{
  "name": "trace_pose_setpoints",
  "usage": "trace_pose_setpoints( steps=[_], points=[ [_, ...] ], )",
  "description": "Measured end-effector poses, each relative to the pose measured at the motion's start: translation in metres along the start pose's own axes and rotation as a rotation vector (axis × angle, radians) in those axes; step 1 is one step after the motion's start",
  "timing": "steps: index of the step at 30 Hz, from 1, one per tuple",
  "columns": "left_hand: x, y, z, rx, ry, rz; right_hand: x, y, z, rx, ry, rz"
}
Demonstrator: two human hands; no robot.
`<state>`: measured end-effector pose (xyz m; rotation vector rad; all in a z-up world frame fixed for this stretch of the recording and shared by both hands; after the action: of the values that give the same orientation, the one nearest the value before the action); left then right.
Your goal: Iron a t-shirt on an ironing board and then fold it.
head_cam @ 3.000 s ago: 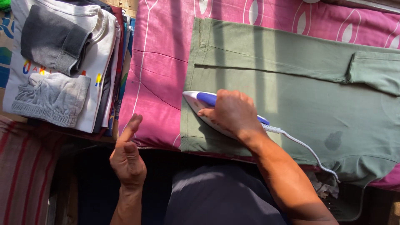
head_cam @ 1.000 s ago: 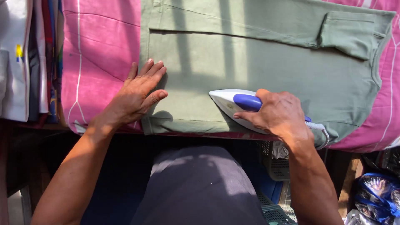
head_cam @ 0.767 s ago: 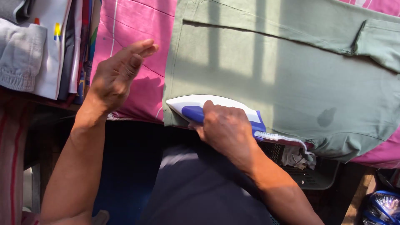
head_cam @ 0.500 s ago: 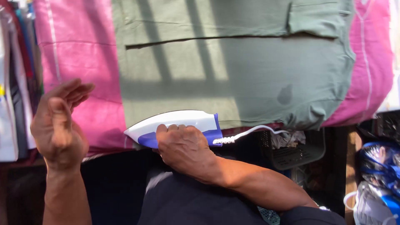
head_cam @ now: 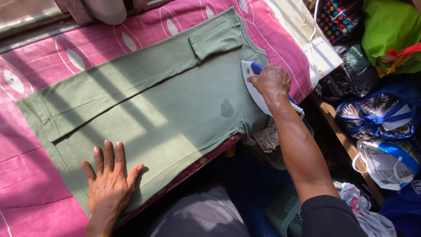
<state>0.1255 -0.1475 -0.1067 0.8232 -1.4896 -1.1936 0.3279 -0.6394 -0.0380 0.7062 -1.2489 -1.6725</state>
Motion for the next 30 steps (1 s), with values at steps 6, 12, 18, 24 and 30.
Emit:
trace_pose_setpoints(
  steps=[6,12,18,24,30],
  points=[
    [-0.017,-0.02,0.0,-0.139,0.144,-0.014,0.071,0.023,-0.034,0.003,-0.175,-0.032],
    [-0.015,-0.015,0.003,-0.079,0.124,-0.064,0.032,0.017,-0.03,-0.071,0.0,0.065],
    [-0.032,-0.04,0.016,0.027,0.103,-0.059,0.078,0.043,-0.043,-0.158,-0.087,0.099],
    [-0.07,-0.107,0.059,0.19,0.158,-0.227,0.145,0.113,-0.122,0.235,0.023,0.155],
    [-0.149,-0.17,0.101,0.268,0.292,-0.192,0.145,0.13,-0.232,0.533,0.608,-0.66]
  ],
)
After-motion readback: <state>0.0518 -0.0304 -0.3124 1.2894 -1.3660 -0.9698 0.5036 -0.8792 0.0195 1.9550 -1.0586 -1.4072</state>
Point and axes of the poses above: each hand's wrist, its own z-axis away from the middle knuckle, its own y-axis out of the back of the hand, x = y × z, the point moved 7 cm from there along -z, towards the middle knuckle, and after that the axes turned 12 degrees about -x, right-handed, at the moved point
